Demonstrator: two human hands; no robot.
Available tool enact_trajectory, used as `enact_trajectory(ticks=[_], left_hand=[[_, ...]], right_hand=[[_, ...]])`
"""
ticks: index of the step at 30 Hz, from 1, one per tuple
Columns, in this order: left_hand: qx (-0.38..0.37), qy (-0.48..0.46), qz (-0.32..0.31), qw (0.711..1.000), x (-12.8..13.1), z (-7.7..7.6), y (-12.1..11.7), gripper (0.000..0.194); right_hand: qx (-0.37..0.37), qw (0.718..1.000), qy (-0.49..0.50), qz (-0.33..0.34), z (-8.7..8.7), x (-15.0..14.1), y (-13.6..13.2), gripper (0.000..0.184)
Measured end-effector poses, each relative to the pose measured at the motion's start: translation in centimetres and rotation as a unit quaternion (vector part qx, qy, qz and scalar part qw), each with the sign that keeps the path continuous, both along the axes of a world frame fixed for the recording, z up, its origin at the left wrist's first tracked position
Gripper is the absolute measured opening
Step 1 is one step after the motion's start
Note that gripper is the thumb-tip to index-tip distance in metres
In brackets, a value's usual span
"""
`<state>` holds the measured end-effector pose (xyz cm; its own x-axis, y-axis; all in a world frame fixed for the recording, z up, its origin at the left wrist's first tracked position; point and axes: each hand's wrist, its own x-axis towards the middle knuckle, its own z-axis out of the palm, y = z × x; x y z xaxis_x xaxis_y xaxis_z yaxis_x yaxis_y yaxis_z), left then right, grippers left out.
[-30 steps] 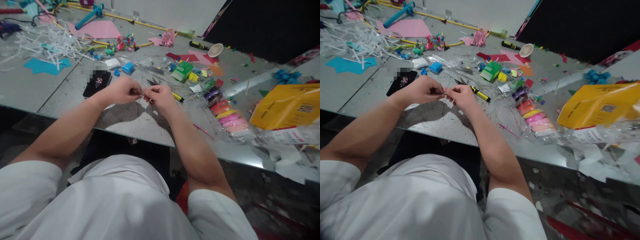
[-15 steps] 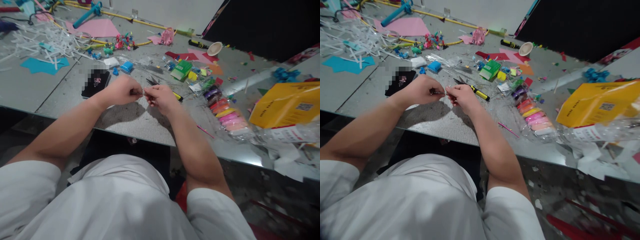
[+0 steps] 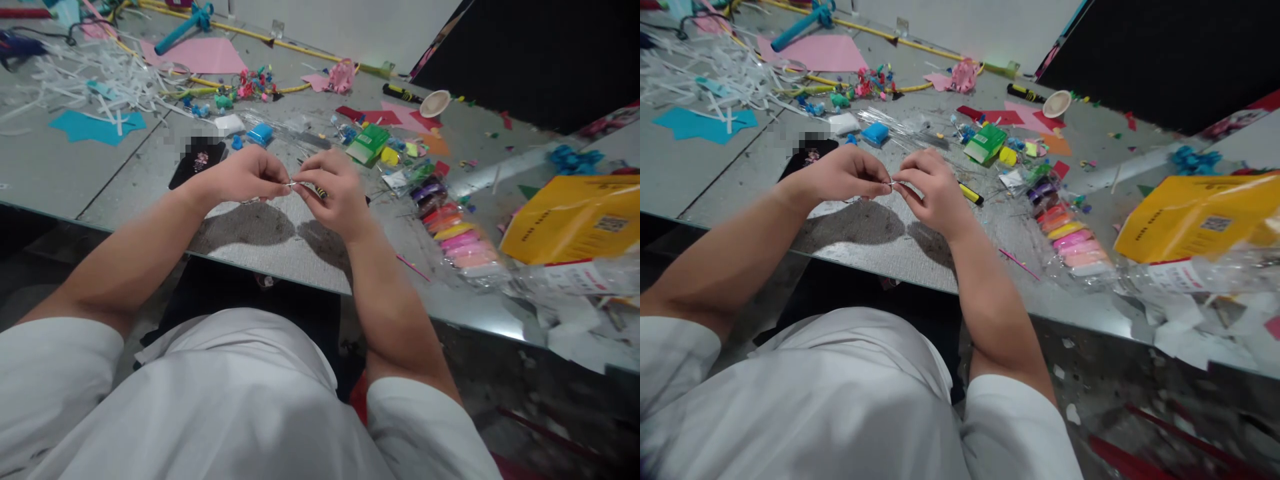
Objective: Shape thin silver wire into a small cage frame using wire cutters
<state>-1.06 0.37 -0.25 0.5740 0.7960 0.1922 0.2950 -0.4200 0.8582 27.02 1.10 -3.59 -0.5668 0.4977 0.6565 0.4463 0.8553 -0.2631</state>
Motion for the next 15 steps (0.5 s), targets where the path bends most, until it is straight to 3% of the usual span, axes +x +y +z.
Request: enact_trajectory(ticks=[5,9,12,15], left_hand=[[-0.02,0.002,0.009,1.0,-0.2,-0.1,0.1,0.023],[-0.001,0.024,0.005,1.0,-0.5,0.0,0.3,0.018],[0.046,0.057,-0.007,0.997,-0.6,0.1,0.5,0.015],[0.087,0.071,-0.007,0.994,-0.5,-0.1,0.7,0.015]], right_hand=[[-0.068,0.998,0.001,-0.006,0.8,-0.7,-1.2,0.032],[-0.195,0.98,0.044,-0.017,1.7,-1.5,-2.1,0.033],[-0.343,0.936,0.075,-0.036,2.1,-2.1,-2.4,0.042],[-0.506,0.854,0.112,-0.04,2.2,-2.5,-2.6,0.05]])
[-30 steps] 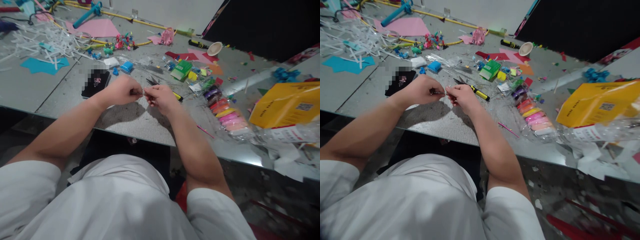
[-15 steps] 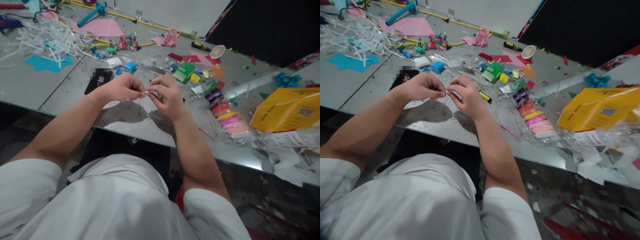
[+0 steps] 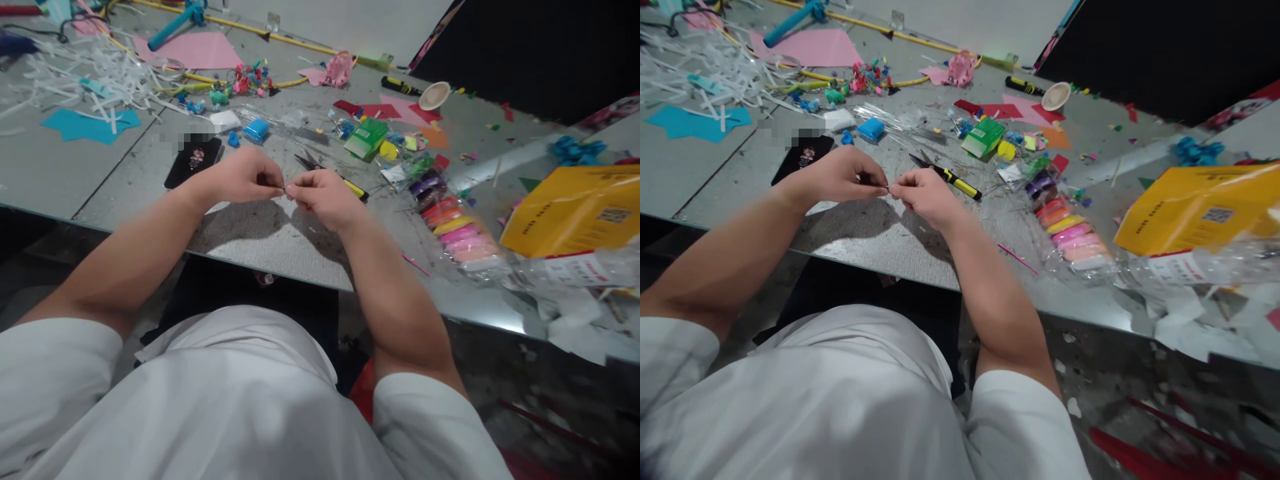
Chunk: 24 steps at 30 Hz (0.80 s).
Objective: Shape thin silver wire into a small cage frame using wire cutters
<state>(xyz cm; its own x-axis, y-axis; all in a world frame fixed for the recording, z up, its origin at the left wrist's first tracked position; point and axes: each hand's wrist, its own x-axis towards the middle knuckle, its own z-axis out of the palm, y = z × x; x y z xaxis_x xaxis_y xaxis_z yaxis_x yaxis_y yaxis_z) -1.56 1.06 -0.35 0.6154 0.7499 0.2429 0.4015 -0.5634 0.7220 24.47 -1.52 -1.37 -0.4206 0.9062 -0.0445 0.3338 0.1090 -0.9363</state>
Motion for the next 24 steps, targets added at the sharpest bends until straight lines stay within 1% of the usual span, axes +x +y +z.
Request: enact_trajectory(ticks=[1,2,4,6,8,12,14,16,20,24], left_hand=[[0.006,-0.003,0.006,1.0,0.1,-0.1,0.1,0.015],[0.007,-0.009,0.014,1.0,0.2,-0.2,0.2,0.016],[-0.01,-0.023,0.025,0.999,0.3,-0.4,0.4,0.018],[-0.04,-0.035,0.024,0.998,0.3,-0.4,0.4,0.02],[-0.059,-0.043,0.018,0.997,0.3,-0.2,0.3,0.022],[-0.053,-0.042,0.013,0.998,0.4,0.3,-0.1,0.026],[-0.055,-0.035,0.011,0.998,0.5,0.4,-0.3,0.026],[-0.069,-0.035,0.007,0.997,0.6,0.5,-0.3,0.026],[-0.101,-0.03,0.01,0.994,0.6,0.1,0.1,0.027],[-0.071,-0.008,0.006,0.997,0.4,-0.5,0.6,0.028]], right_hand=[[-0.029,0.999,0.023,-0.01,0.0,-0.1,0.0,0.052],[-0.035,0.998,0.042,-0.025,0.0,-0.2,-0.1,0.052],[0.001,0.997,0.06,-0.058,0.0,-0.2,-0.2,0.047],[0.061,0.994,0.043,-0.077,0.3,0.0,-0.3,0.035],[0.122,0.991,0.005,-0.062,0.7,0.7,-0.3,0.027],[0.238,0.969,-0.069,0.013,1.3,2.3,-0.1,0.018],[0.293,0.951,-0.096,0.035,1.0,2.8,0.2,0.016],[0.342,0.932,-0.111,0.041,0.5,3.0,0.6,0.013],[0.385,0.913,-0.126,0.044,-1.0,2.8,1.4,0.017],[0.42,0.892,-0.157,0.063,-1.9,2.7,1.7,0.013]])
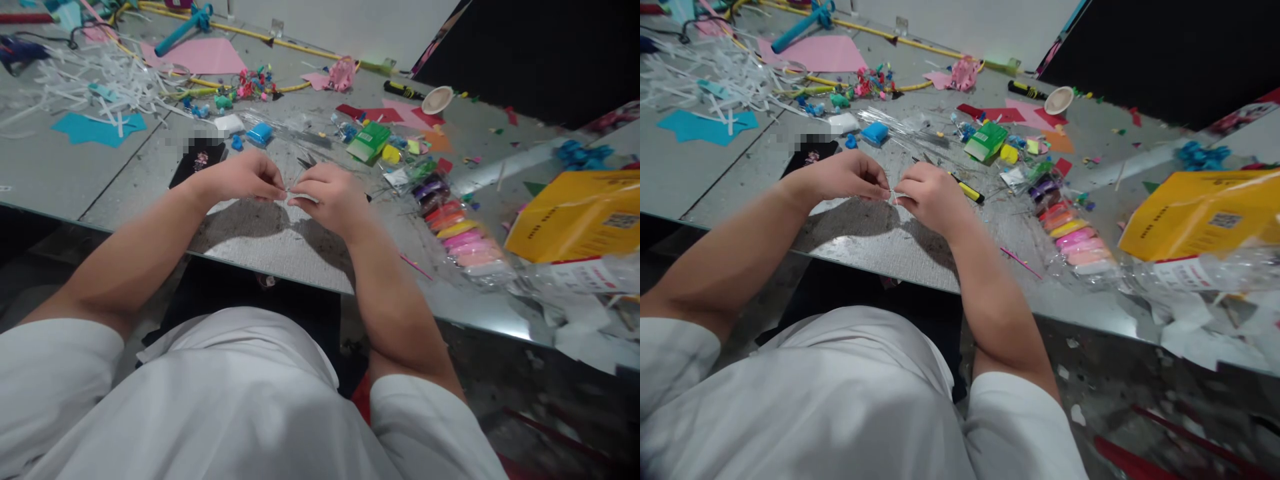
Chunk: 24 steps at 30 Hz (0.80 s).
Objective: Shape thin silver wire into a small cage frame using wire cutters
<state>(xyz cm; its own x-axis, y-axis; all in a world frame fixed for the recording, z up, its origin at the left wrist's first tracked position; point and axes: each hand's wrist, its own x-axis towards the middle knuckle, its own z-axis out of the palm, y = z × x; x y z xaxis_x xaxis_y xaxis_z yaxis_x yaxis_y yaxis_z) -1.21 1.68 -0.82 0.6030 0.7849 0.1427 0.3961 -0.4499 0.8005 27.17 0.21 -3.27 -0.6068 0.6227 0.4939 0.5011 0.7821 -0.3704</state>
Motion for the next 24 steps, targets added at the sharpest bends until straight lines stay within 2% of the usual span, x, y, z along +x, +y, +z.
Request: enact_trajectory(ticks=[3,6,10,13,15,17,19,21,24], left_hand=[[-0.013,0.011,-0.017,1.0,-0.2,-0.2,0.2,0.026],[-0.019,0.024,-0.016,0.999,-0.2,-0.2,0.0,0.03],[0.086,0.018,0.014,0.996,0.1,-0.5,-0.6,0.035],[0.186,0.032,0.028,0.982,0.3,-0.8,-0.9,0.026],[0.227,0.045,0.022,0.973,0.4,-0.9,-0.9,0.017],[0.241,0.048,0.016,0.969,0.5,-0.9,-0.9,0.012],[0.235,0.04,0.017,0.971,0.4,-0.9,-0.8,0.013],[0.213,0.031,0.015,0.976,0.2,-0.9,-0.6,0.017],[0.157,0.008,0.012,0.987,-0.2,-0.8,-0.5,0.025]], right_hand=[[0.011,0.999,-0.034,-0.013,0.0,-0.1,-0.3,0.02],[0.004,0.999,-0.024,-0.021,0.3,-0.6,-0.8,0.03],[-0.061,0.992,0.084,-0.071,0.8,-1.9,-1.3,0.044],[-0.164,0.964,0.18,-0.106,1.1,-3.0,-1.5,0.054],[-0.251,0.933,0.23,-0.119,1.2,-3.6,-1.5,0.06],[-0.33,0.896,0.269,-0.127,1.2,-4.0,-1.6,0.065],[-0.371,0.874,0.288,-0.125,1.1,-4.2,-1.5,0.068],[-0.351,0.885,0.283,-0.118,1.0,-3.9,-1.5,0.067],[-0.217,0.938,0.249,-0.105,1.1,-2.9,-1.5,0.06]])
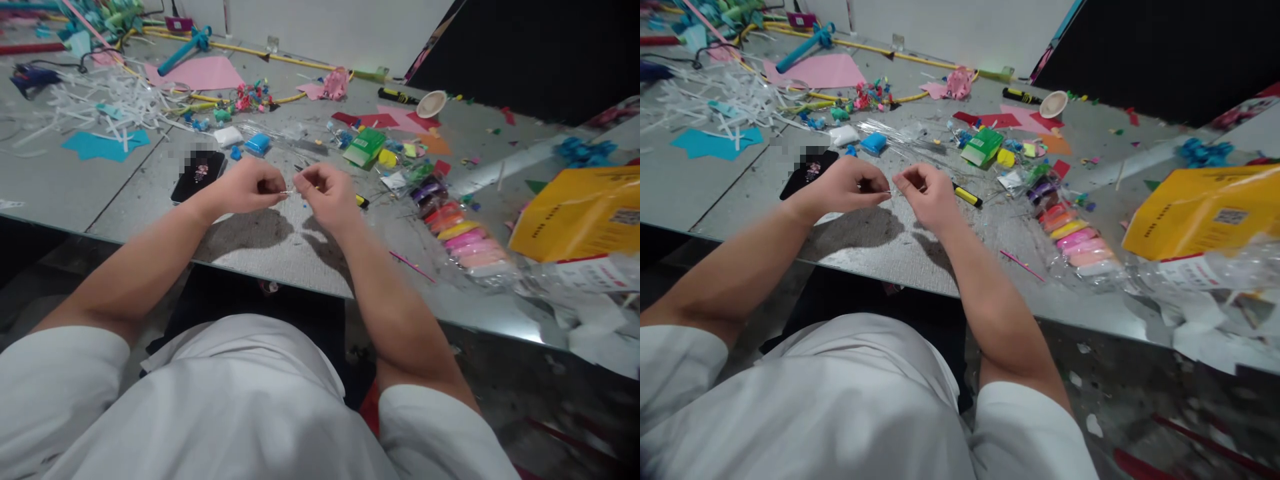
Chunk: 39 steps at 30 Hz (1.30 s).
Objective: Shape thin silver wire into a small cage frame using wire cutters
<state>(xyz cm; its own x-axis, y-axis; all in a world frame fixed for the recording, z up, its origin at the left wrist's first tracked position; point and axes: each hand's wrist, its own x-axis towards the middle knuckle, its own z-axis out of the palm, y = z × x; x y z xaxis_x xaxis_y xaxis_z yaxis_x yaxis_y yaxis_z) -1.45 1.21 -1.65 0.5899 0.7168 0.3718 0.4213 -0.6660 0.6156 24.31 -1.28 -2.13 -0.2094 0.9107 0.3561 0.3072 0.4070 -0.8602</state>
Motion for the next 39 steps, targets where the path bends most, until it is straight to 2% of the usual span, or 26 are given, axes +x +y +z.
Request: enact_trajectory(ticks=[3,5,8,11,17,22,26,30,32,34,37,39], left_hand=[[-0.056,-0.033,-0.007,0.998,-0.3,0.1,0.0,0.03],[-0.091,-0.049,-0.015,0.995,-0.3,0.2,-0.1,0.032],[-0.131,-0.068,-0.034,0.988,-0.2,0.4,-0.3,0.036],[-0.153,-0.089,-0.054,0.983,-0.1,0.4,-0.2,0.036],[-0.171,-0.065,-0.051,0.982,-0.1,0.6,-0.2,0.039],[-0.177,-0.067,-0.025,0.982,0.1,0.6,-0.1,0.031],[-0.164,-0.077,-0.01,0.983,0.2,0.3,0.3,0.033],[-0.152,-0.053,0.014,0.987,0.3,0.5,0.1,0.032],[-0.143,-0.043,0.02,0.989,0.4,0.7,-0.1,0.028],[-0.122,-0.041,0.024,0.991,0.5,0.8,-0.3,0.023],[-0.087,-0.042,0.025,0.995,0.7,0.7,-0.5,0.019],[-0.081,-0.047,0.027,0.995,0.7,0.6,-0.4,0.019]], right_hand=[[0.162,0.983,-0.09,-0.004,0.7,1.3,-0.2,0.042],[0.21,0.964,-0.166,0.012,1.4,2.0,-0.5,0.029],[0.206,0.948,-0.237,0.047,2.3,2.2,-1.0,0.019],[0.189,0.949,-0.245,0.059,2.6,2.1,-1.0,0.013],[0.18,0.954,-0.234,0.063,1.4,1.7,-0.1,0.013],[0.178,0.954,-0.231,0.072,0.6,1.8,-0.1,0.014],[0.186,0.947,-0.249,0.075,0.3,1.9,-0.1,0.024],[0.183,0.947,-0.251,0.08,-0.2,1.7,0.6,0.023],[0.165,0.954,-0.242,0.069,-0.4,1.4,0.8,0.021],[0.114,0.966,-0.225,0.061,-0.3,1.1,0.9,0.024],[-0.029,0.984,-0.168,0.06,-0.1,0.5,0.6,0.033],[-0.119,0.985,-0.111,0.056,-0.1,0.3,0.4,0.037]])
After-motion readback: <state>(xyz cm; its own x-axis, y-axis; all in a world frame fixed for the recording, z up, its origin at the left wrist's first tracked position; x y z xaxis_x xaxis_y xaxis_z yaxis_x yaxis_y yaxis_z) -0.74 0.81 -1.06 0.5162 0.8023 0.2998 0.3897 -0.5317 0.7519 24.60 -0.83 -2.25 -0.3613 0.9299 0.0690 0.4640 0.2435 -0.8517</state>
